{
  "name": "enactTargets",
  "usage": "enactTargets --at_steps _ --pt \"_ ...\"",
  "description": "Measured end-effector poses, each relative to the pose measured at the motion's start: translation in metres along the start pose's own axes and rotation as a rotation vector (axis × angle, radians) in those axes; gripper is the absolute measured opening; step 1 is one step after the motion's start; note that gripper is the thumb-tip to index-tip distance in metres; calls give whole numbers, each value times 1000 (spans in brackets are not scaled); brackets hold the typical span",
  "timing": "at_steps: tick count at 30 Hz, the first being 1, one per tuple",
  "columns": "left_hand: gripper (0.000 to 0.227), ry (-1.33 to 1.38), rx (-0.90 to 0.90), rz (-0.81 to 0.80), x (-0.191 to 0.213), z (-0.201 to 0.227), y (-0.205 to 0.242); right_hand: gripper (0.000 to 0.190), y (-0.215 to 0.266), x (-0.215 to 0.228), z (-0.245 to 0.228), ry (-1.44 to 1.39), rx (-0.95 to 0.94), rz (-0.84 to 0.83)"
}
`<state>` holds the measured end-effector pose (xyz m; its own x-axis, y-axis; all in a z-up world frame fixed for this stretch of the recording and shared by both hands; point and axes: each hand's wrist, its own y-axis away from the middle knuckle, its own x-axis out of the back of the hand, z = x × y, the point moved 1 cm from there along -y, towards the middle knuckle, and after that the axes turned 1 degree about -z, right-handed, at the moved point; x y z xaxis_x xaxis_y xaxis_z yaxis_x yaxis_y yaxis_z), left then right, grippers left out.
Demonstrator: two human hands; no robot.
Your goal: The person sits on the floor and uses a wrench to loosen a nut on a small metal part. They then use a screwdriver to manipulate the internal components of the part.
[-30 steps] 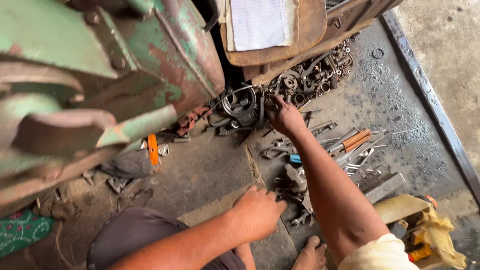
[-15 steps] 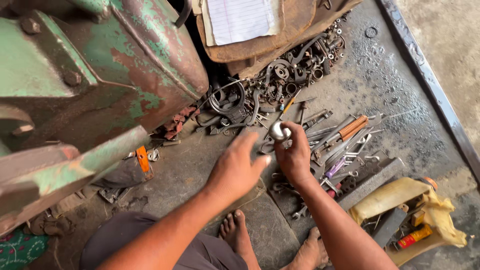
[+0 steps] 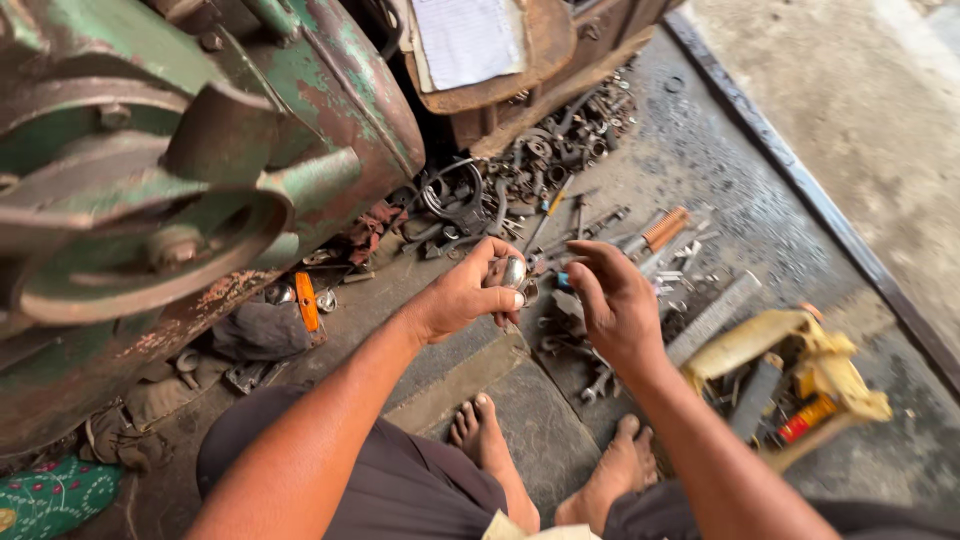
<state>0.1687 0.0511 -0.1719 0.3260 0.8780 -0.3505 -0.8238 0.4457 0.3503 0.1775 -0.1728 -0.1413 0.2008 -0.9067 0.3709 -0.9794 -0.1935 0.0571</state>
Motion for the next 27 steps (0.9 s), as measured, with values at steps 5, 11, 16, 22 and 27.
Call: enactTargets --at_steps 5,11,16,22,27 --pt "49 -137 2 -110 -36 19 24 16 26 15 -5 -243 -124 -220" --pt "67 -330 -317 242 -102 9 55 13 71 29 -9 -925 -358 -190" --pt "37 250 -185 110 -138 -20 64 15 105 39 -12 -960 -324 -256" --pt "9 378 -41 129 -152 -47 66 21 138 50 -9 -515 -268 -215" --pt "11 345 72 174 -168 -75 54 22 144 51 13 -623 -313 -169"
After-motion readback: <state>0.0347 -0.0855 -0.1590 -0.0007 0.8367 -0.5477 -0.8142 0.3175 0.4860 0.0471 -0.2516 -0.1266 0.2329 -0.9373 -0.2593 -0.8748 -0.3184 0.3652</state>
